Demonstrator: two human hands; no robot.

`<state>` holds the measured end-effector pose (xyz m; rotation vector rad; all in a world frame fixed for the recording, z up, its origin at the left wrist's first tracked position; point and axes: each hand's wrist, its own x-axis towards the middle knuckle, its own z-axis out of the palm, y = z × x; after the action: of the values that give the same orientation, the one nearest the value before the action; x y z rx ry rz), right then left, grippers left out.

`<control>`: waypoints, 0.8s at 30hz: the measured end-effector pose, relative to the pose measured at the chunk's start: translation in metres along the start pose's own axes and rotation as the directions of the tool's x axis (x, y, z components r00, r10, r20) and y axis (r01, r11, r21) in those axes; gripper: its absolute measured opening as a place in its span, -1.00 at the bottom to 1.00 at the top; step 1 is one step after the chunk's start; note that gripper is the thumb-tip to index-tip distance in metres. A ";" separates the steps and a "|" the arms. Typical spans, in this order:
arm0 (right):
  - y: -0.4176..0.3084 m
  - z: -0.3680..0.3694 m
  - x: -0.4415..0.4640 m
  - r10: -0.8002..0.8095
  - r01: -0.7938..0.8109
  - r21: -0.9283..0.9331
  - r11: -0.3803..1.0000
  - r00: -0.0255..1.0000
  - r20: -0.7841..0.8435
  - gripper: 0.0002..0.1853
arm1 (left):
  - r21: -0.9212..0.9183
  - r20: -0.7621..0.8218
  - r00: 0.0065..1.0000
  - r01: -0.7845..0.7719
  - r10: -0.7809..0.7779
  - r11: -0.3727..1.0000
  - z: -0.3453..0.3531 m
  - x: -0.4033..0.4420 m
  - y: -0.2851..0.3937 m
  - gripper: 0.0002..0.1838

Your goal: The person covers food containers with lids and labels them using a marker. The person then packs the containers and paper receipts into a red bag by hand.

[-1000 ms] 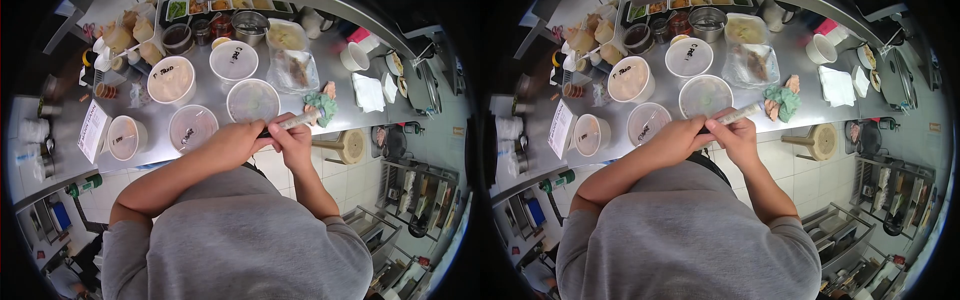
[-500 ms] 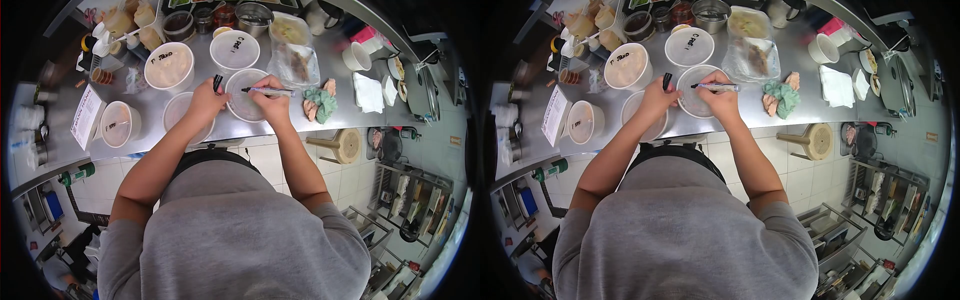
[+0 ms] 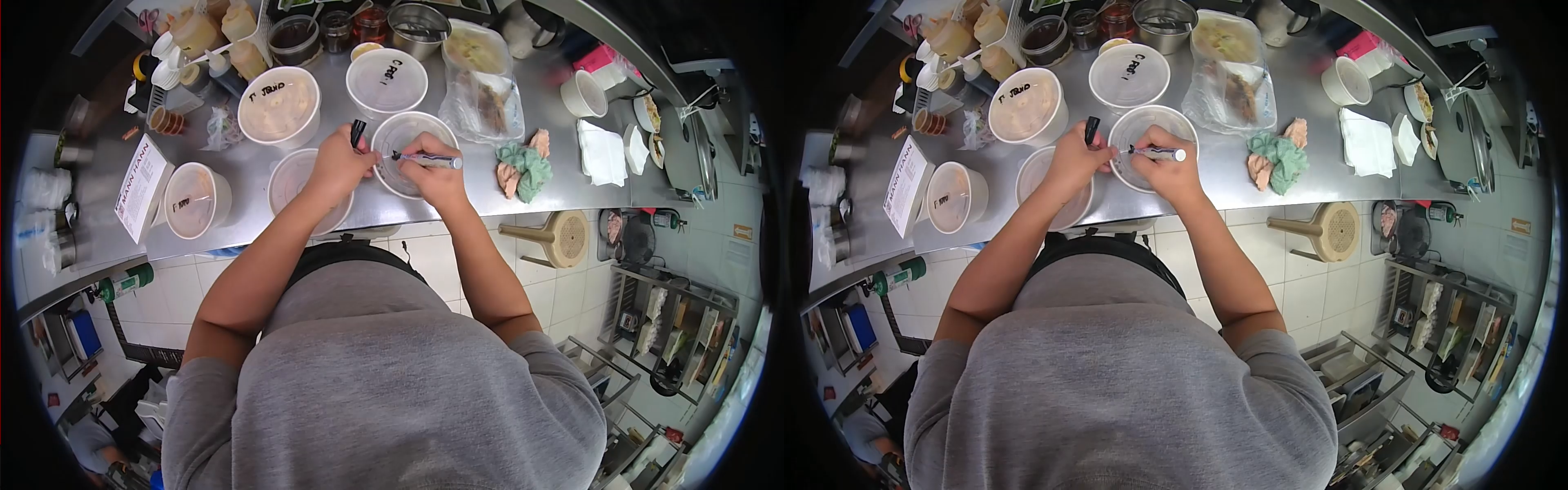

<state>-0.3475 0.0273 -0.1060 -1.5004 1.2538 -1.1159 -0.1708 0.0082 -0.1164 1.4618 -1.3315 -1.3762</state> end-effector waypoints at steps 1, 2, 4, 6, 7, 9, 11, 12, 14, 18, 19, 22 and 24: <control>-0.001 0.002 0.000 0.014 -0.013 0.036 0.999 1.000 -0.017 -0.88 | 0.007 0.001 1.000 -0.001 0.001 1.000 0.000 0.000 0.000 -0.72; -0.003 0.003 0.000 0.027 -0.025 0.072 0.997 0.999 -0.034 -0.89 | 0.014 0.001 1.000 -0.002 0.002 1.000 0.000 0.000 0.001 -0.72; -0.007 0.003 0.000 0.038 -0.037 0.046 0.998 0.998 -0.042 -0.89 | 0.014 -0.004 1.000 -0.001 0.001 1.000 0.000 0.000 0.000 -0.72; -0.007 0.002 0.000 0.031 -0.031 0.006 1.000 0.999 -0.043 -0.89 | 0.021 -0.005 1.000 0.004 -0.004 1.000 0.000 0.000 0.000 -0.71; -0.004 0.000 0.000 0.017 -0.018 -0.023 1.000 0.999 -0.040 -0.89 | 0.028 -0.004 1.000 0.007 -0.007 1.000 0.000 -0.001 0.001 -0.71; -0.004 -0.001 0.000 0.003 -0.005 -0.047 0.999 0.998 -0.058 -0.89 | 0.018 -0.001 1.000 0.004 -0.004 1.000 0.000 0.000 -0.001 -0.71; -0.007 0.001 0.000 0.004 -0.008 -0.035 0.999 0.995 -0.103 -0.89 | -0.015 0.003 1.000 -0.006 0.006 1.000 0.000 0.002 -0.007 -0.72; -0.008 -0.001 0.000 0.006 -0.008 -0.021 1.000 0.995 -0.096 -0.89 | -0.007 0.001 1.000 -0.003 0.003 1.000 0.000 0.002 -0.006 -0.72; -0.010 -0.006 0.001 0.007 -0.006 0.006 1.000 0.997 -0.083 -0.90 | 0.010 -0.004 1.000 -0.001 0.001 1.000 0.000 0.000 -0.001 -0.72; -0.005 -0.011 0.001 0.023 -0.024 -0.010 1.000 0.998 -0.062 -0.88 | 0.019 0.008 1.000 0.016 -0.016 1.000 -0.002 -0.001 0.002 -0.72; -0.003 -0.011 0.002 0.021 -0.022 -0.032 0.999 0.999 -0.045 -0.87 | 0.012 0.008 1.000 0.017 -0.017 1.000 -0.001 0.000 0.000 -0.72; 0.002 -0.012 0.000 0.031 -0.032 -0.032 0.999 0.999 -0.034 -0.87 | 0.013 0.014 1.000 0.019 -0.020 1.000 -0.001 0.000 0.000 -0.71; 0.001 -0.011 0.002 0.029 -0.029 -0.015 0.999 0.999 -0.043 -0.87 | 0.017 0.011 1.000 0.023 -0.023 1.000 -0.003 0.000 0.002 -0.72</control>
<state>-0.3581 0.0244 -0.1046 -1.4728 1.3122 -1.1265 -0.1686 0.0070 -0.1144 1.4865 -1.3404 -1.3928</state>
